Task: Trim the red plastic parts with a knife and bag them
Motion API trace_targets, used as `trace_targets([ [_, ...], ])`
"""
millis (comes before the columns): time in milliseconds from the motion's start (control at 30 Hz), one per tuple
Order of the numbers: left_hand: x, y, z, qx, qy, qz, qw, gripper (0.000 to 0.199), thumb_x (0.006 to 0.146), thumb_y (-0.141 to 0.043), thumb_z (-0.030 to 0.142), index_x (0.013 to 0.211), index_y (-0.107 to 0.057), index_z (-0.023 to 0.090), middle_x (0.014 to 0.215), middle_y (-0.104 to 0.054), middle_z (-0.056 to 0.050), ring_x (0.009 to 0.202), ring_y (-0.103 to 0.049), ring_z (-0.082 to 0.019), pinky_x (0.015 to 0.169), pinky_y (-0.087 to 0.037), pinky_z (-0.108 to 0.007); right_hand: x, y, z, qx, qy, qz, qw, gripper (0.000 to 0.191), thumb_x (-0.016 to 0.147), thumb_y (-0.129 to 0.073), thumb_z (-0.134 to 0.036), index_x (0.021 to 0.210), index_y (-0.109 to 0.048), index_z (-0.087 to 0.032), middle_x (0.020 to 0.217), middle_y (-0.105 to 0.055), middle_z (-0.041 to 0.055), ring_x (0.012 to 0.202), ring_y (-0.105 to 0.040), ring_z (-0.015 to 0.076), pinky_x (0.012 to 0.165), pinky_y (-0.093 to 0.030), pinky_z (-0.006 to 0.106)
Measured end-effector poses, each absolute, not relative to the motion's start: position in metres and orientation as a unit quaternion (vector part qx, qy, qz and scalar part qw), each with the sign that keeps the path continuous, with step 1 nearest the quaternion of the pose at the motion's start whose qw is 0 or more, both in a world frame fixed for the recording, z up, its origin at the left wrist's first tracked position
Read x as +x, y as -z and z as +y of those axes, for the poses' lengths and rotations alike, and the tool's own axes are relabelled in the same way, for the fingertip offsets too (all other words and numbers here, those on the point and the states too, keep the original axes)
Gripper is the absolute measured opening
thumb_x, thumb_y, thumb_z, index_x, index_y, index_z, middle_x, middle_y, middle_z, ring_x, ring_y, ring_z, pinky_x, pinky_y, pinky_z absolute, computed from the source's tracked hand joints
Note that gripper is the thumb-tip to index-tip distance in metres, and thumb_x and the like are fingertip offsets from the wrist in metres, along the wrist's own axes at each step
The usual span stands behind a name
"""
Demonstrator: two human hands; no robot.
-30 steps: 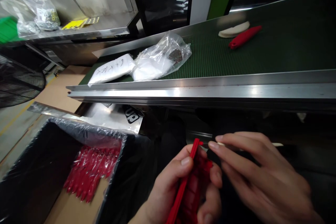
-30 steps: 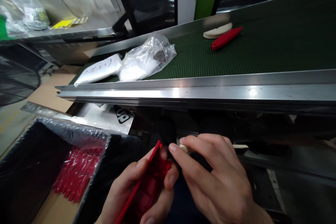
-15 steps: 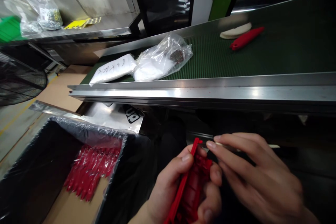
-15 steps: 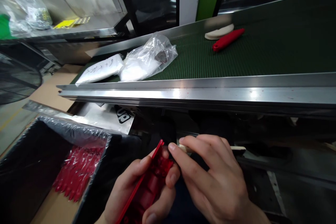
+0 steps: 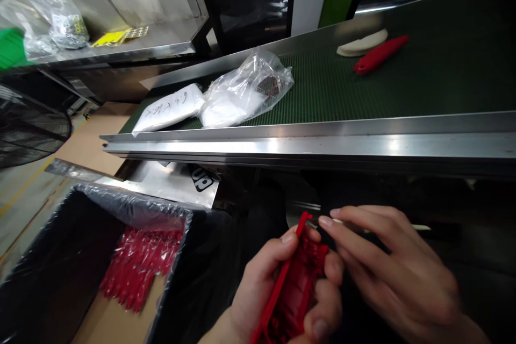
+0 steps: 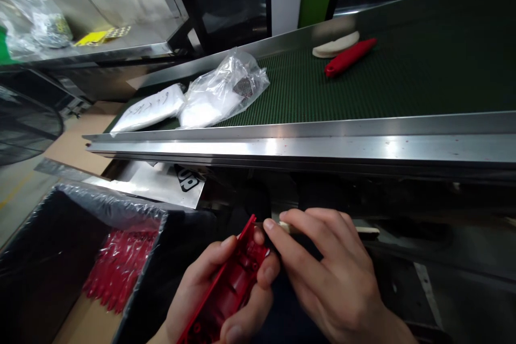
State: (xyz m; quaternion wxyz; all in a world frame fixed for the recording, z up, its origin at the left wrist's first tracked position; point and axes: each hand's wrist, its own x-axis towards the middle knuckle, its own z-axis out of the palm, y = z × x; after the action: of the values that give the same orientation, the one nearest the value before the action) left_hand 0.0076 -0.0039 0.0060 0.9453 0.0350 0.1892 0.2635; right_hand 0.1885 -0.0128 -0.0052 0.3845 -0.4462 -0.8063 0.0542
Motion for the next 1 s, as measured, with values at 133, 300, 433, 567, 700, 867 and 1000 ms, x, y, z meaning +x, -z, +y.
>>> trace_targets([
  [133, 0.009, -0.002, -0.004, 0.024, -0.248, 0.167, 0.954, 0.071, 0.094, -0.004, 0.057, 0.092, -0.056, 0.009, 0.049, -0.052, -0.002, 0.027, -0.032, -0.007, 0.028, -0.013, -0.023, 0.194, 0.011, -0.013, -0.443, -0.036, -0.817, 0.367, 0.038, 0.09, -0.054, -0.005, 0.127, -0.06, -0.014, 0.117, -0.058, 0.0142, 0.105, -0.054, 0.0264, 0.082, -0.047, 0.043],
  [300, 0.013, -0.001, -0.006, 0.014, -0.256, 0.171, 0.951, 0.075, 0.095, 0.0, 0.054, 0.092, -0.058, 0.006, 0.047, -0.052, -0.003, 0.028, -0.035, -0.008, 0.029, -0.016, -0.022, 0.198, 0.023, -0.017, -0.474, 0.031, -0.809, 0.346, 0.042, 0.093, -0.052, -0.013, 0.133, -0.057, -0.027, 0.116, -0.063, 0.0091, 0.105, -0.056, 0.0268, 0.088, -0.044, 0.049],
  [433, 0.015, 0.009, -0.01, 0.024, -0.28, 0.186, 0.942, 0.069, 0.096, -0.007, 0.049, 0.092, -0.06, 0.006, 0.046, -0.053, -0.006, 0.034, -0.042, -0.01, 0.032, -0.025, -0.018, 0.204, 0.023, -0.016, -0.508, 0.059, -0.782, 0.356, 0.055, 0.089, -0.061, -0.013, 0.138, -0.051, -0.034, 0.112, -0.064, 0.0069, 0.101, -0.06, 0.0242, 0.088, -0.048, 0.044],
  [567, 0.013, 0.023, -0.013, -0.017, -0.218, 0.169, 0.961, 0.068, 0.095, -0.007, 0.053, 0.094, -0.06, 0.011, 0.051, -0.055, -0.003, 0.027, -0.038, -0.01, 0.027, -0.023, -0.021, 0.212, 0.012, -0.011, -0.593, 0.102, -0.68, 0.419, 0.075, 0.076, -0.07, 0.002, 0.139, -0.051, -0.035, 0.112, -0.063, 0.0067, 0.094, -0.062, 0.02, 0.078, -0.052, 0.034],
  [700, 0.014, 0.024, -0.012, -0.016, -0.266, 0.182, 0.947, 0.062, 0.097, -0.014, 0.05, 0.099, -0.061, 0.009, 0.06, -0.061, -0.006, 0.031, -0.046, -0.009, 0.028, -0.027, -0.017, 0.209, 0.012, -0.007, -0.597, 0.034, -0.672, 0.437, 0.057, 0.081, -0.064, 0.001, 0.13, -0.059, -0.027, 0.114, -0.063, 0.0052, 0.097, -0.062, 0.0176, 0.084, -0.051, 0.031],
  [867, 0.019, -0.004, 0.021, 0.083, -0.333, 0.225, 0.912, 0.029, 0.095, -0.04, 0.041, 0.101, -0.057, 0.018, 0.089, -0.067, -0.007, 0.044, -0.059, -0.008, 0.037, -0.041, -0.015, 0.206, 0.049, -0.007, -0.608, -0.073, -0.643, 0.459, 0.026, 0.093, -0.053, -0.013, 0.117, -0.062, -0.02, 0.111, -0.064, 0.0032, 0.097, -0.064, 0.0118, 0.086, -0.053, 0.021],
  [1000, 0.031, -0.06, 0.092, 0.449, -0.328, 0.368, 0.745, 0.027, 0.091, -0.053, 0.036, 0.115, -0.052, 0.024, 0.106, -0.066, -0.008, 0.066, -0.066, -0.016, 0.043, -0.047, -0.02, 0.203, 0.102, -0.008, -0.604, -0.011, -0.705, 0.372, 0.028, 0.097, -0.044, -0.019, 0.118, -0.061, -0.016, 0.111, -0.065, 0.0068, 0.097, -0.065, 0.0131, 0.08, -0.055, 0.02],
])
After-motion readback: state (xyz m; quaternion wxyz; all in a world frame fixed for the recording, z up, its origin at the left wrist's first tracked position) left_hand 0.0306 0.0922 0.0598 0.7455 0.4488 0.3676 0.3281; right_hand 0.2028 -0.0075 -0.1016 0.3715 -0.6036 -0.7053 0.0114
